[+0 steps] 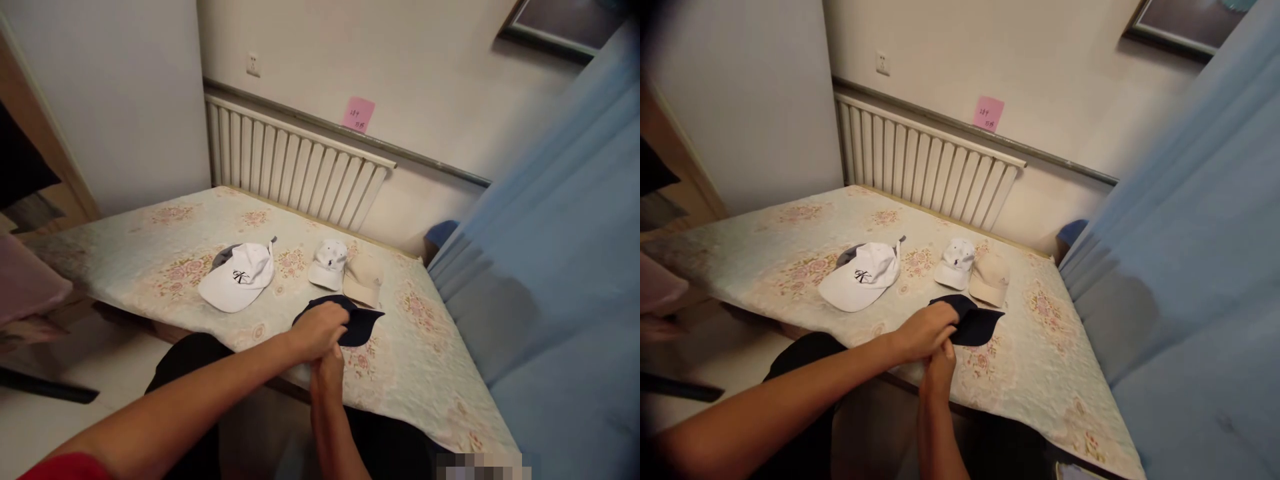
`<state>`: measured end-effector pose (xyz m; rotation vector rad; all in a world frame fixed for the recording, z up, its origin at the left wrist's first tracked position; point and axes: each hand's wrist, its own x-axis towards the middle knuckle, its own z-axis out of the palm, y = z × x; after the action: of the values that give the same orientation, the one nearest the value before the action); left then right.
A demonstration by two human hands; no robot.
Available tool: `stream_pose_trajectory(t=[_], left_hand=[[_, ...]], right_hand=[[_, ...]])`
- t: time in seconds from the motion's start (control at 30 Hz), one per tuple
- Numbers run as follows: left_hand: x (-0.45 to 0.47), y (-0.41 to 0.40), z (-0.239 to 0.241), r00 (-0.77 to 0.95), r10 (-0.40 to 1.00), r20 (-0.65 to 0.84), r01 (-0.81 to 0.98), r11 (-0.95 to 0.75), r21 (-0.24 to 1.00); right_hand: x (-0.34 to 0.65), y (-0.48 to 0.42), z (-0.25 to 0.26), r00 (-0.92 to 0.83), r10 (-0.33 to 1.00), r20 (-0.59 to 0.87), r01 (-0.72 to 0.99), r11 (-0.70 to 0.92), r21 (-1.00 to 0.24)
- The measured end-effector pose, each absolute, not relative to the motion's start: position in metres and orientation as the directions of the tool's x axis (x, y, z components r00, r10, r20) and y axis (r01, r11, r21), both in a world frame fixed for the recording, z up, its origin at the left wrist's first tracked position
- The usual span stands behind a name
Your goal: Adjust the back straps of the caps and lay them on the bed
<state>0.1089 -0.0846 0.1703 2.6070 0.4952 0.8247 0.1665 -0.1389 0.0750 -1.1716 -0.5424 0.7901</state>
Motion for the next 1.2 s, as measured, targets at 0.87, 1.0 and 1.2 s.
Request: stream_pose_trajectory(t=[0.87, 1.0, 1.2], left_hand=[[0.067, -0.099, 0.079, 0.299, 0.949, -0.104, -0.175, 0.161, 0.971], [0.064, -0.095, 0.074, 0.343, 0.936, -0.083, -0.184, 0.153, 0.971], [0.058, -0.096, 0.072, 0.485, 0.874, -0.034, -0.207, 0.153, 0.966]], right_hand=[[0.152, -0.136, 0.074, 0.468, 0.85, -0.241, -0.542, 0.061, -0.838], [0.164, -0.134, 0.08, 0.46, 0.836, -0.299, -0.548, 0.003, -0.836], [0.188, -0.121, 0.097, 0.424, 0.862, -0.276, -0.601, 0.04, -0.798]])
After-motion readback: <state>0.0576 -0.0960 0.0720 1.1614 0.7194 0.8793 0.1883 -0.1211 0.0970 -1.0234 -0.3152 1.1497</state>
